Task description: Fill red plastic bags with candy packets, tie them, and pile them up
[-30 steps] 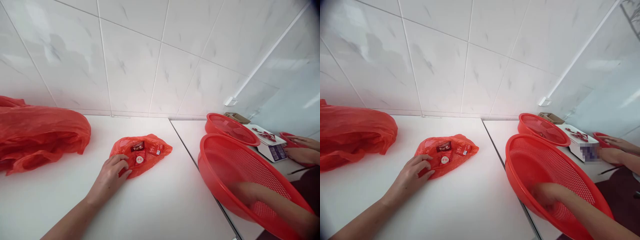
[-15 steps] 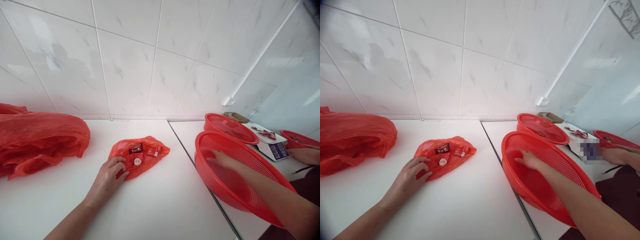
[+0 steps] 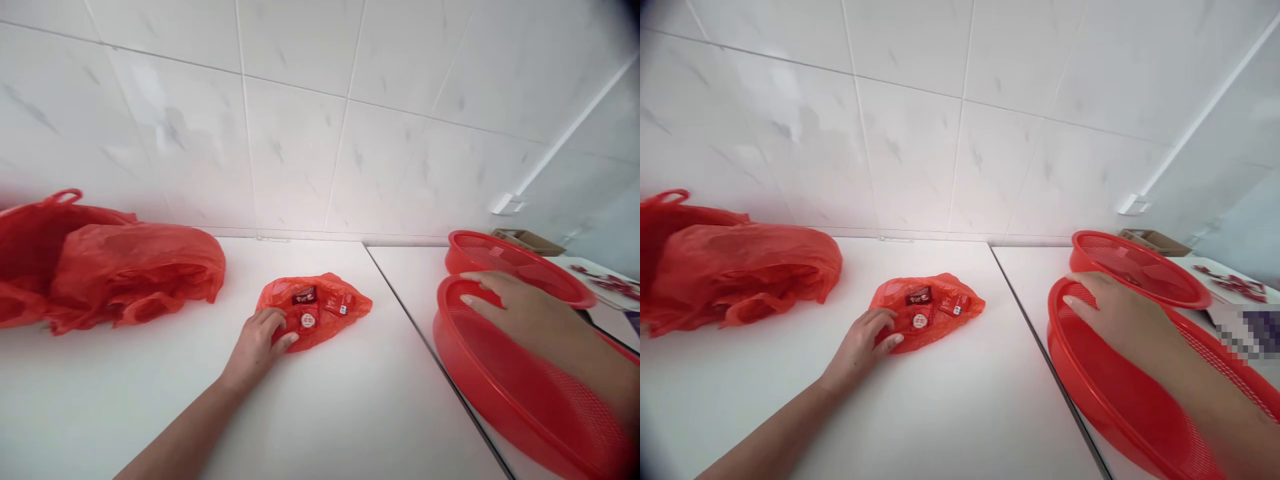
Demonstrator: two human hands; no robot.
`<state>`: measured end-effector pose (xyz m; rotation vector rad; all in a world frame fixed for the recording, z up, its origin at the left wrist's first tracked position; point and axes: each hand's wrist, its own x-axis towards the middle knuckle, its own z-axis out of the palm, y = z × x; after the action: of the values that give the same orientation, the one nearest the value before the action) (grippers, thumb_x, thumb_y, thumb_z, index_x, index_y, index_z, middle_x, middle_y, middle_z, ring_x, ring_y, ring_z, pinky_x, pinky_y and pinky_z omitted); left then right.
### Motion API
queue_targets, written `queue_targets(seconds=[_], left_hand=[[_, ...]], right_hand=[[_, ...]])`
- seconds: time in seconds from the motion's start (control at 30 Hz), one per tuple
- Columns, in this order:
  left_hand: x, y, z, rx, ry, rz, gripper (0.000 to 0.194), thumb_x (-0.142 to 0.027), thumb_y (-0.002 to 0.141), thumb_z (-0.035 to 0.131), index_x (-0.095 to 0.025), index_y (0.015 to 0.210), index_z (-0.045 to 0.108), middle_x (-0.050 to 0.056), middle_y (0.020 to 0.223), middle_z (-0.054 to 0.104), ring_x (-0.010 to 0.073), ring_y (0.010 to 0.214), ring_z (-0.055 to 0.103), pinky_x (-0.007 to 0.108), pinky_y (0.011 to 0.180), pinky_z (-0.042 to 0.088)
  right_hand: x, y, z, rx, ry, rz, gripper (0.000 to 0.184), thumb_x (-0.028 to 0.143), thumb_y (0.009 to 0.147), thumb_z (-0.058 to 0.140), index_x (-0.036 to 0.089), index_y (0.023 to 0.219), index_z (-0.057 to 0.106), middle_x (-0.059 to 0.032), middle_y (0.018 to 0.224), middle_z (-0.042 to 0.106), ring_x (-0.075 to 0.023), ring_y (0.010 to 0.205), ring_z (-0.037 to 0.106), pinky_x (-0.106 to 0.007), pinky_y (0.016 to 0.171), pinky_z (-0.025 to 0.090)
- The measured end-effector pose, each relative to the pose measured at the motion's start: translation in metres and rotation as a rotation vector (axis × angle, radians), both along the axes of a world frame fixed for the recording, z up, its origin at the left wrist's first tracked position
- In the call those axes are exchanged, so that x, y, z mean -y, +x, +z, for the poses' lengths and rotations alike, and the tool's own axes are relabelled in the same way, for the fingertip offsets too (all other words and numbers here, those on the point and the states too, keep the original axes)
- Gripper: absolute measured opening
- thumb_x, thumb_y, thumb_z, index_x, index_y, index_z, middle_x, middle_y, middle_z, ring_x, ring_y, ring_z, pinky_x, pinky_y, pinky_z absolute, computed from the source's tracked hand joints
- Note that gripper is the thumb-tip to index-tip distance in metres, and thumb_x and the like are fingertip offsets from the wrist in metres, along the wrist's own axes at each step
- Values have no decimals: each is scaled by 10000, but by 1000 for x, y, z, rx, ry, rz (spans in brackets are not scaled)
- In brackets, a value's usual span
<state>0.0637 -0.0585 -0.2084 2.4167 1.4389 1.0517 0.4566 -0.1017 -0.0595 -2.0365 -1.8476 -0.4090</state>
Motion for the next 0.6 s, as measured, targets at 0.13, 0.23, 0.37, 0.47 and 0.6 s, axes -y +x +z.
queue_targets(seconds=[0.13, 0.23, 0.37, 0.47, 0.6], left_hand=[[3, 0, 0, 2, -6, 119, 189, -262, 849, 507, -223, 1033, 524, 59, 959, 648, 222, 902, 596, 382, 790, 469], [4, 0, -5, -48, -12, 118, 461, -199, 773, 581, -244, 1216, 464, 71, 1122, 618, 253, 1046, 556, 415, 868, 438], [6, -3, -6, -26, -54, 156, 488, -173, 730, 597, -232, 1207, 510, 89, 1071, 618, 260, 1001, 574, 403, 825, 459], [6, -7, -2, 87, -70, 163, 210, -141, 773, 505, -223, 924, 625, 48, 864, 628, 211, 836, 599, 338, 727, 474], [-1, -14, 16, 423, -76, 250, 116, -210, 815, 461, -206, 794, 575, 18, 805, 611, 173, 751, 579, 304, 675, 470]], right_hand=[[16, -85, -5, -42, 1, 321, 198, 384, 858, 484, 332, 1030, 566, -4, 1086, 640, -207, 942, 606, -340, 728, 475], [3, -138, -29, -63, -187, 530, 218, 294, 896, 403, 293, 1012, 587, -3, 1019, 647, -185, 898, 603, -322, 727, 464], [-46, -163, -80, -176, -176, 444, 393, 181, 809, 503, 245, 1197, 521, -73, 1144, 575, -221, 1008, 539, -326, 787, 413], [-77, -160, -106, -360, -231, 318, 262, 148, 751, 528, 222, 987, 615, -58, 963, 613, -194, 829, 565, -280, 664, 382], [-97, -154, -108, -616, -227, 248, 192, 243, 789, 443, 194, 630, 538, -1, 599, 551, -149, 570, 514, -250, 506, 330]])
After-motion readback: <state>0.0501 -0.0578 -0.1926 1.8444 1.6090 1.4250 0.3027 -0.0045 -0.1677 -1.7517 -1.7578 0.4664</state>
